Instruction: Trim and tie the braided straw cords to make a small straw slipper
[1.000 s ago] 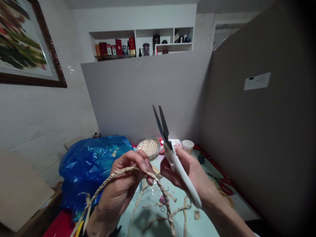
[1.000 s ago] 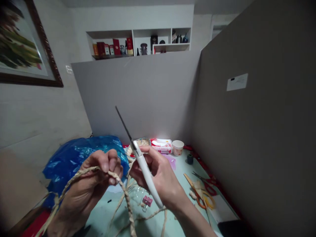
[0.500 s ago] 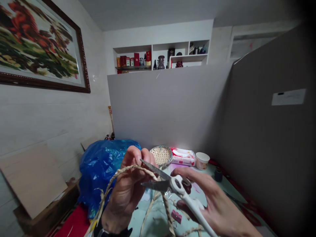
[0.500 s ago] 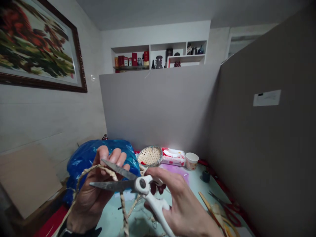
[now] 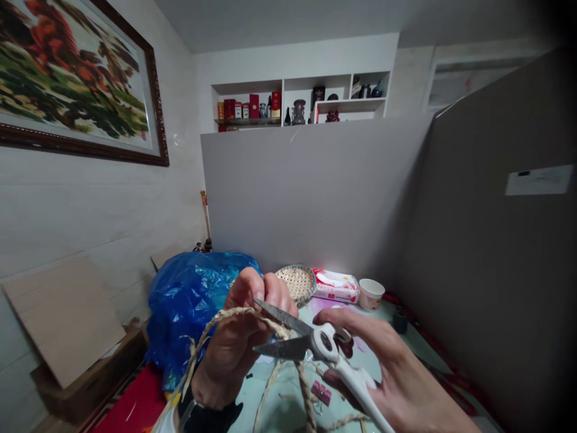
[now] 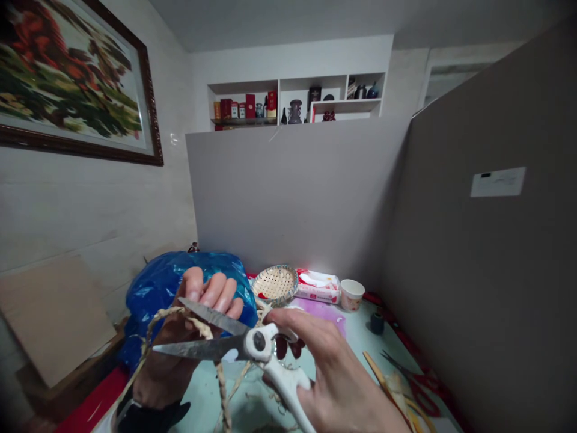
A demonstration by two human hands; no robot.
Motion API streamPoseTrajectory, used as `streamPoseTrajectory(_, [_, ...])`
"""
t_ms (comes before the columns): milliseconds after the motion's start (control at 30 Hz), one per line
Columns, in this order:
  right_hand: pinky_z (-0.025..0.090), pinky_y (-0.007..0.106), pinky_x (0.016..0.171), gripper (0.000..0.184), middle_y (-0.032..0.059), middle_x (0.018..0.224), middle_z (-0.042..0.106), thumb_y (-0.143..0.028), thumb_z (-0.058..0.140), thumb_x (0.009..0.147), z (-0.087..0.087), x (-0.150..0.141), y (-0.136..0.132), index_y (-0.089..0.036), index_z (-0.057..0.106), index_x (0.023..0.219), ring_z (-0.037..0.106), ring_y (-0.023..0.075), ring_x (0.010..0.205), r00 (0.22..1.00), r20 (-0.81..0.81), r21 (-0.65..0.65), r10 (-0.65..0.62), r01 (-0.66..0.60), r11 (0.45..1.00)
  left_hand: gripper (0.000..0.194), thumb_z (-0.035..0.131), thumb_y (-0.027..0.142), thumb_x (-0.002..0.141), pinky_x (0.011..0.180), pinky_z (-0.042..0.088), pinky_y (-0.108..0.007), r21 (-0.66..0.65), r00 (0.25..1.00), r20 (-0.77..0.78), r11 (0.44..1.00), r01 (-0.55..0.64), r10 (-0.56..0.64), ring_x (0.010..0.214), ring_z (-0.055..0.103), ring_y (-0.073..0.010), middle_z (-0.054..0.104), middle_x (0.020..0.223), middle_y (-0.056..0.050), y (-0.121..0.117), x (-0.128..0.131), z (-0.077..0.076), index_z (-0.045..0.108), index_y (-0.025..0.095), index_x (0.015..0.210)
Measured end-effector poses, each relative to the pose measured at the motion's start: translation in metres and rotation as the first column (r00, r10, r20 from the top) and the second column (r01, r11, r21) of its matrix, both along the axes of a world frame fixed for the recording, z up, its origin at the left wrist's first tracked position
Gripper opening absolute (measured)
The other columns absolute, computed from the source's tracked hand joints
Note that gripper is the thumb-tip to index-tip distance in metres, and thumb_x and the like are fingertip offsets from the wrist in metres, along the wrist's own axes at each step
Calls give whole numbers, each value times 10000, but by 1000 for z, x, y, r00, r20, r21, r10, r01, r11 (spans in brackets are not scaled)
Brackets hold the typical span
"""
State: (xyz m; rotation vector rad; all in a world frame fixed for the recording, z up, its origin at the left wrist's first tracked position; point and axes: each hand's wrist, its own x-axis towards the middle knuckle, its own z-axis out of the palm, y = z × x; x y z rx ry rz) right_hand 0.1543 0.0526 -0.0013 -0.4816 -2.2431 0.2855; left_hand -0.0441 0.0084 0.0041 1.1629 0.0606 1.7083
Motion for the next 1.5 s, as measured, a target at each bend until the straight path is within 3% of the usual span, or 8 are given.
streamPoseTrajectory(200, [576,240,547,322,116,887,770,-132,641,726,-1,-4,1,-139,691,1044,702,183,634,995,-80,48,64,-60,997,210,794,206,760,608,415,-216,20,999,35,1000,20,-20,611,466,-80,541,662,56,0,4,2,587,198,723])
streamPoseTrajectory(467, [506,241,539,114,27,652,684,-147,665,768,-5,-11,4,-187,714,862,659,184,635,992,-93,-187,82,-98,977,207,795,225,776,636,448,-217,17,999,35,1000,4,-5,654,507,-85,556,699,47,1,5,0,592,196,749])
streamPoseTrajectory(533, [497,232,538,75,20,680,677,-189,700,766,-8,-12,6,-196,701,841,641,167,638,982,-151,-363,111,-159,918,195,791,172,770,670,461,-222,-5,1000,26,1000,-5,5,696,538,-93,566,720,43,1,4,-1,599,202,761])
streamPoseTrajectory(633, [437,186,428,231,-17,624,641,-284,769,746,-13,-14,11,-203,663,934,552,102,482,960,-257,-657,112,-259,708,189,774,126,769,684,481,-239,-1,1000,6,1000,10,-10,731,574,-110,567,731,39,0,4,-1,602,204,779])
streamPoseTrajectory(767, [358,143,355,363,-47,552,604,-356,813,730,-17,-14,16,-194,603,980,466,55,373,926,-373,-769,60,-345,538,173,738,114,794,627,469,-219,9,1000,-14,1000,20,-19,680,575,-95,556,739,40,-1,6,1,586,195,805])
streamPoseTrajectory(1133, [449,226,549,484,54,833,700,-456,815,728,-11,-16,4,-195,581,1061,616,143,689,823,-554,-686,126,-537,492,110,651,108,832,716,459,-243,-197,974,-167,963,-186,154,773,574,-138,620,815,-9,-8,14,1,589,198,843])
streamPoseTrajectory(1300, [418,212,539,402,-5,807,640,-404,831,729,-16,-24,0,-218,612,1010,543,101,634,839,-539,-718,73,-503,480,92,657,124,850,722,473,-224,-232,916,-279,905,-357,290,760,584,-123,645,816,5,-7,21,2,612,204,845])
streamPoseTrajectory(1500, [389,198,501,414,-13,787,612,-339,865,692,-19,-26,0,-218,604,990,502,95,626,823,-559,-710,98,-536,457,80,676,136,850,681,497,-195,-240,916,-265,899,-367,303,692,611,-102,678,768,17,-8,22,2,696,211,870])
